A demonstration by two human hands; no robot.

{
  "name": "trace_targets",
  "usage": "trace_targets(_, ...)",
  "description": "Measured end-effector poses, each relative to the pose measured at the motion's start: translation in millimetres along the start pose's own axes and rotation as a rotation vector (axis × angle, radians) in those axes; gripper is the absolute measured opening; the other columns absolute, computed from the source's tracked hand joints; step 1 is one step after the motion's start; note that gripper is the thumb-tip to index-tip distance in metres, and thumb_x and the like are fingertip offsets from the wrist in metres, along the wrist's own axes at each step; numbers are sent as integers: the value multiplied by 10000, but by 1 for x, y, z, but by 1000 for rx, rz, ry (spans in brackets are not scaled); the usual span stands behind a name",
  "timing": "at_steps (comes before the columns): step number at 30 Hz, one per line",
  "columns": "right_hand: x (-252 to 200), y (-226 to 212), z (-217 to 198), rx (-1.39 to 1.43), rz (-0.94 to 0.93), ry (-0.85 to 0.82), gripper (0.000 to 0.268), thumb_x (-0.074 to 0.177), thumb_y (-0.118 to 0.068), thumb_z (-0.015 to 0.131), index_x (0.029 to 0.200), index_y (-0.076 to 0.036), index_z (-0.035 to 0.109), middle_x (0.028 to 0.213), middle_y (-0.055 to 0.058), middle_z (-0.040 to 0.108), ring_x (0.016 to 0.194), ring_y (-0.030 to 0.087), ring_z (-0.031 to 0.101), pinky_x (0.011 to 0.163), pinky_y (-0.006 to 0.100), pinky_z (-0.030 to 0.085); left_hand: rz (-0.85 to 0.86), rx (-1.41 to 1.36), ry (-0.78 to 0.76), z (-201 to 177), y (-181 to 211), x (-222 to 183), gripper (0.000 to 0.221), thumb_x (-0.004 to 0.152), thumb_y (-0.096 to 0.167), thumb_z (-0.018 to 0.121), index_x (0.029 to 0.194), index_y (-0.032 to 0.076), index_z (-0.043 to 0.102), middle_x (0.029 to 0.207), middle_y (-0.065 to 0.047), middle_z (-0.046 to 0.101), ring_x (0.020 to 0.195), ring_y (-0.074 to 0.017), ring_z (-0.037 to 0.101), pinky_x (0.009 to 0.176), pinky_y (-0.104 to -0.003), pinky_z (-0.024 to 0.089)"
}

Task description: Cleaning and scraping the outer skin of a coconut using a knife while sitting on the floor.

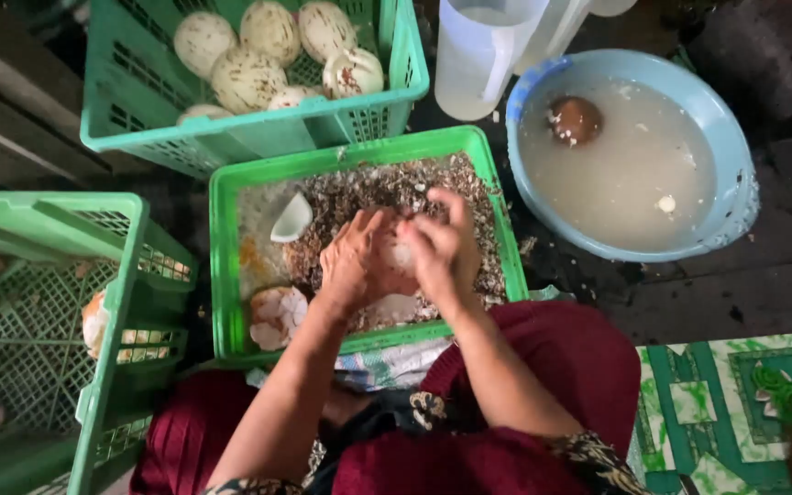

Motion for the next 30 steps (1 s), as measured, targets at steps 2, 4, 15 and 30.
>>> trace_targets(2, 20, 32, 3, 295, 212, -39, 228, 886, -338, 695, 883, -123, 772, 1243, 129, 647, 1162, 355, 610, 963, 404, 478, 22, -51, -49, 9, -11, 5, 1053, 394, 593, 896, 1320, 215, 568, 1265, -63, 585, 1039, -400, 675, 903, -529, 563)
trace_targets(4, 20, 51, 8, 603, 434, -82, 270, 853, -367, 728, 1013, -168, 816, 1181, 136, 714, 1118, 328, 645, 938, 411, 496, 44, -91, -115, 9, -16, 7, 1108, 319, 614, 915, 1325, 305, 570, 1330, 4, 565, 1109, -368, 657, 923, -526, 560)
trace_targets(15, -36, 7, 9, -92, -323, 182, 256, 937, -358, 691, 1173, -301, 773, 1274, 34, 568, 1139, 268, 573, 971, 361, 481, -260, -88, -132, 51, -34, 5, 918, 572, 506, 863, 1405, 350, 511, 1319, -35, 555, 1063, -393, 660, 874, -553, 579)
trace_targets(30, 11, 55, 3, 657, 378, 115, 235, 895, -292, 747, 1088, -172, 809, 1104, 59, 591, 1065, 206, 560, 968, 351, 439, -336, 8, -267, 83, -83, 0, 1111, 659, 495, 856, 1558, 177, 284, 1347, -126, 564, 1156, -365, 646, 921, -497, 571)
Point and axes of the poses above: each hand's wrist, its own x-axis towards the middle knuckle, its own z-axis out of the palm, y = z × x, the point moved 4 cm from there along x, towards the middle knuckle
